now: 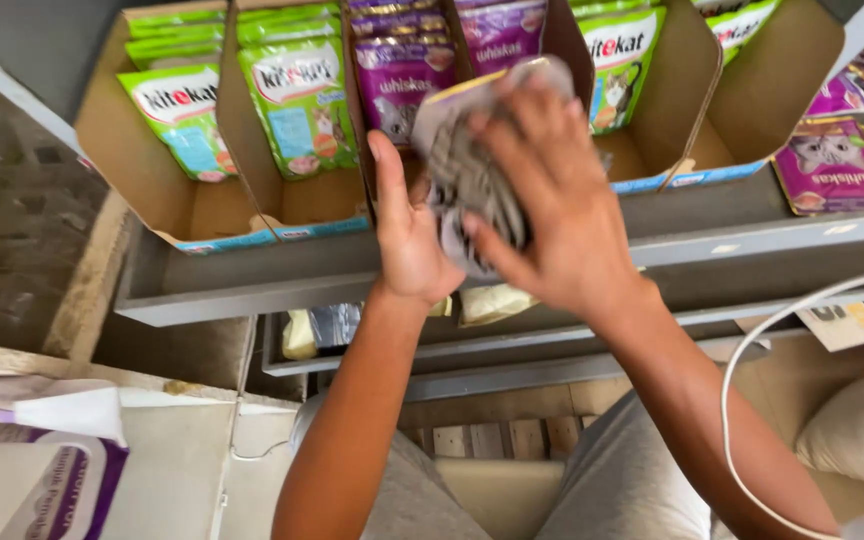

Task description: Wiping down individual cat food pouches with a cloth and organizing them into cardboard trays on a grocery shelf.

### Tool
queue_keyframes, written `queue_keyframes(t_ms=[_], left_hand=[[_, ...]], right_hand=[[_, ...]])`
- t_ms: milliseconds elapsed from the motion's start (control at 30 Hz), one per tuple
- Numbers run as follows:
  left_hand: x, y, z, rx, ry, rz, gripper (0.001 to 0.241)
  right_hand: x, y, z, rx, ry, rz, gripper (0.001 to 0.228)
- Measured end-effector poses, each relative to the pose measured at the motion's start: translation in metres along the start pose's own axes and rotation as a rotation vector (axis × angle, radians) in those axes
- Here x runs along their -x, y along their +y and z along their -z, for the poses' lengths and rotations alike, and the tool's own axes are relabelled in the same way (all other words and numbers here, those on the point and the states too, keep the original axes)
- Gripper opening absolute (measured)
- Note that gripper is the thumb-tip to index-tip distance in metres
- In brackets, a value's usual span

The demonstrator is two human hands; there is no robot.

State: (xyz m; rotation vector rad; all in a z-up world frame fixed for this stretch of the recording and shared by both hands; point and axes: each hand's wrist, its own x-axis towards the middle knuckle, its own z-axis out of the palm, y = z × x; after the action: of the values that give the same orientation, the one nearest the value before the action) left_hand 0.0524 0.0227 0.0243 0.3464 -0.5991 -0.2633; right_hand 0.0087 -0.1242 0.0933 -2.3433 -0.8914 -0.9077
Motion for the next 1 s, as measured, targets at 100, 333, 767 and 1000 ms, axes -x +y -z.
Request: queue_keyframes(t_ms=[100,333,767,1000], left_hand=[[-0.002,0.003,-0.004,0.007,-0.036,0.038,0.082],[-0.019,0.007,-0.010,-0.088,0.073,0.028,0.073],[-0.001,0.005,-0.012,-0.103,0.161,-0.099,0.075],[-0.002,0.000,-0.002,-0.010,-0.004,0.046,0.092]], right_hand=[[0.006,-0.004,-0.014,-0.006,0.042,-0.069,0.065],[-0.003,0.008,-0.001,-0.049,-0.015,0.050,0.057],[0.002,-0.011,-0.014,-0.042,0.019,0.078,0.058],[-0.013,-0.013,-0.006,-0.005,0.088,0.044,0.059]])
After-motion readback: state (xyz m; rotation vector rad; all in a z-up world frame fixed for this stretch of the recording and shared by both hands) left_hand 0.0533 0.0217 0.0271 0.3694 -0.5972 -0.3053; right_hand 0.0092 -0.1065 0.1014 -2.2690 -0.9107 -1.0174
